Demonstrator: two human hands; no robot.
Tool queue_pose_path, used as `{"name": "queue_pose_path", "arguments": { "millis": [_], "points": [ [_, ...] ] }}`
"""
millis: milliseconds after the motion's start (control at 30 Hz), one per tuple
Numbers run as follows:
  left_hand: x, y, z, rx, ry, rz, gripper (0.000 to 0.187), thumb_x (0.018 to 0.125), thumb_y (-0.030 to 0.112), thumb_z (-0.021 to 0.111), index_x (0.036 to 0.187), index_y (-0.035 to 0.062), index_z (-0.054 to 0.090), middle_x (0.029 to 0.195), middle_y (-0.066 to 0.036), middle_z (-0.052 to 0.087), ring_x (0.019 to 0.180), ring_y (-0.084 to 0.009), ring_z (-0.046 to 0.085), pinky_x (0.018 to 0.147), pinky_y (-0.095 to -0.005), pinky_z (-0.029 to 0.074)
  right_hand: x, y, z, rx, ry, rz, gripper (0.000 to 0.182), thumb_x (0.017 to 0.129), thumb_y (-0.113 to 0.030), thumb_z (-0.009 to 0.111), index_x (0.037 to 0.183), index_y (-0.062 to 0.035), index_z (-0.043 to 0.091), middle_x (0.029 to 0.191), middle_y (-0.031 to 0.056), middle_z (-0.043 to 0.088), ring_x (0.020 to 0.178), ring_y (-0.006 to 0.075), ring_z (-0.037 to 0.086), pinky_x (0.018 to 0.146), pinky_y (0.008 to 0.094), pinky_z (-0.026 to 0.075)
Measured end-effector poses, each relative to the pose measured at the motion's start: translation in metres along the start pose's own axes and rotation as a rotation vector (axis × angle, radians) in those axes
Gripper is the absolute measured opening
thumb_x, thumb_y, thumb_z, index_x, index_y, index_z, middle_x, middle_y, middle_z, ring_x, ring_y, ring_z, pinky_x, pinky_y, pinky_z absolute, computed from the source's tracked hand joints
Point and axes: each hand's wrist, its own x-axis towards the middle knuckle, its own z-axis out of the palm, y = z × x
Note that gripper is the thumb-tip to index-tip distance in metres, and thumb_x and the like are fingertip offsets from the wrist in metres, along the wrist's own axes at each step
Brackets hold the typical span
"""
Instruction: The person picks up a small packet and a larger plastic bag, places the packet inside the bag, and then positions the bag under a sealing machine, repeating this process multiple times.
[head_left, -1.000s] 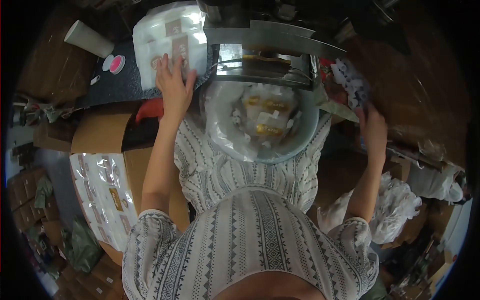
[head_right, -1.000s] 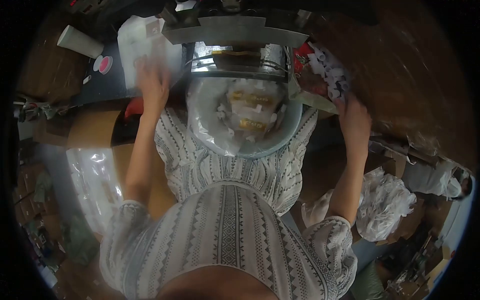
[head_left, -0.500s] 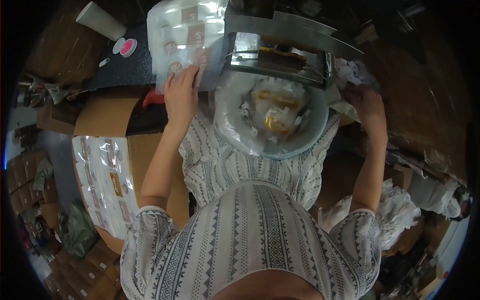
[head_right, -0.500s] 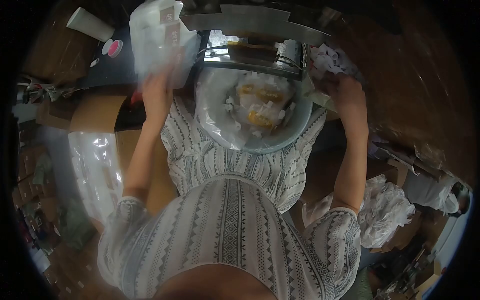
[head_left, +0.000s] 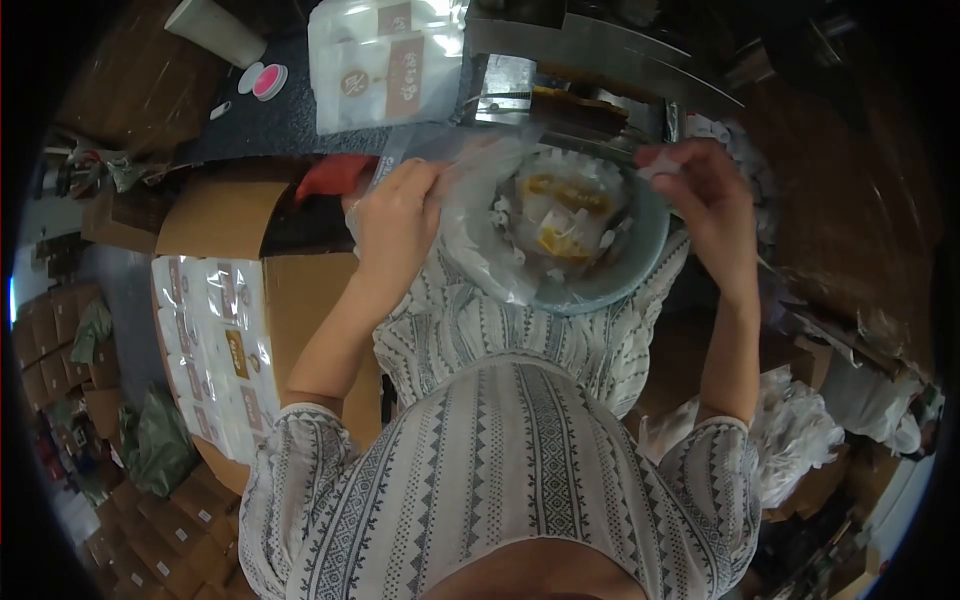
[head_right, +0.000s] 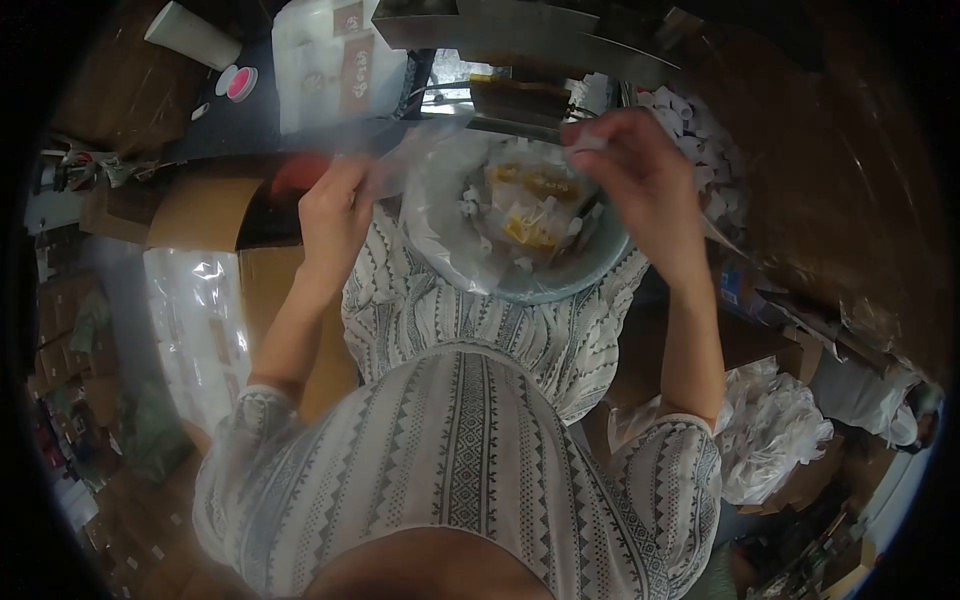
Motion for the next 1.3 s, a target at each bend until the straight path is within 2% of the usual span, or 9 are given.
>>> {"name": "queue_pose_path", "arguments": {
  "millis": [300,367,800,867,900,967,1100,1167,1300],
  "points": [
    [0.005,0.022,0.028,-0.314,-0.389,0.038,0.013,0.082,0.015,0.067,0.089,0.0040,0.067,0.074,-0.008,0.063,0.067,-0.0242,0.064,0.056,-0.0318,0.047,0.008,0.015,0.044,0.125,-0.241,-0.059,0.022,0.085,-0.012,0.068,0.095,-0.0010,0.052,0.105,0.0096,0.068,0.101,0.0198,0.065,0.085,0.0293,0.048],
    [0.014,0.028,0.043,-0.697,-0.659,-0.458,0.017,0.087,0.014,0.066,0.094,-0.0018,0.067,0.079,-0.007,0.067,0.072,-0.0130,0.065,0.063,-0.0262,0.049,0.011,0.018,0.044,-0.117,0.050,-0.148,0.027,0.084,-0.014,0.069,0.103,0.0002,0.055,0.104,0.0117,0.068,0.101,0.0218,0.064,0.085,0.0296,0.048],
    [0.058,0.004,0.074,-1.113,-0.621,-0.730,0.034,0.092,0.025,0.062,0.109,-0.0046,0.062,0.098,-0.010,0.067,0.084,-0.0145,0.065,0.073,-0.0253,0.053,0.022,0.050,-0.049,-0.853,0.132,0.093,0.020,0.081,-0.007,0.060,0.100,-0.0037,0.064,0.095,0.0161,0.067,0.088,0.0309,0.065,0.077,0.0377,0.050],
    [0.064,-0.026,0.057,-0.399,0.009,-0.231,0.038,0.086,0.030,0.067,0.107,-0.0014,0.063,0.100,-0.016,0.066,0.086,-0.0282,0.066,0.077,-0.0337,0.051,0.024,0.061,-0.055,-0.868,0.071,-0.018,0.024,0.080,-0.003,0.060,0.104,-0.0016,0.064,0.097,0.0165,0.067,0.087,0.0289,0.067,0.076,0.0371,0.050],
    [0.056,-0.044,0.056,-0.398,0.004,-0.233,0.038,0.086,0.030,0.067,0.107,-0.0014,0.063,0.100,-0.016,0.066,0.086,-0.0282,0.066,0.077,-0.0337,0.051,0.024,0.063,-0.056,-0.866,0.070,-0.013,0.024,0.080,-0.003,0.060,0.104,-0.0016,0.064,0.097,0.0165,0.067,0.087,0.0289,0.067,0.076,0.0371,0.050],
    [0.034,-0.078,0.062,0.770,0.178,0.223,0.035,0.085,0.030,0.066,0.107,0.0029,0.063,0.100,-0.017,0.064,0.086,-0.0329,0.064,0.085,-0.0386,0.045,0.027,0.066,-0.057,-0.913,0.046,-0.037,0.024,0.079,-0.002,0.060,0.103,-0.0011,0.064,0.096,0.0170,0.067,0.087,0.0298,0.067,0.076,0.0367,0.051],
    [0.012,-0.069,0.032,0.446,0.090,0.219,0.026,0.083,0.026,0.067,0.098,0.0053,0.065,0.092,-0.013,0.064,0.077,-0.0311,0.062,0.086,-0.0399,0.042,0.023,0.055,-0.061,-0.853,0.002,0.084,0.023,0.081,-0.004,0.061,0.103,-0.0007,0.065,0.094,0.0160,0.068,0.084,0.0276,0.067,0.074,0.0344,0.051],
    [0.007,-0.078,0.012,0.288,-0.029,-0.056,0.014,0.082,0.017,0.066,0.088,0.0049,0.064,0.088,-0.010,0.064,0.074,-0.0291,0.061,0.076,-0.0384,0.045,0.017,0.026,-0.051,-0.726,0.199,0.198,0.024,0.080,-0.012,0.066,0.102,-0.0028,0.065,0.081,0.0160,0.066,0.073,0.0283,0.065,0.070,0.0358,0.051],
    [0.001,-0.025,0.000,0.271,0.082,-0.075,0.005,0.080,0.010,0.066,0.083,0.0061,0.064,0.081,-0.007,0.062,0.072,-0.0273,0.061,0.065,-0.0363,0.047,0.009,-0.001,-0.008,-0.451,0.108,-0.010,0.025,0.081,-0.016,0.069,0.101,-0.0020,0.064,0.078,0.0136,0.064,0.068,0.0229,0.062,0.067,0.0332,0.051]
  ]
}}
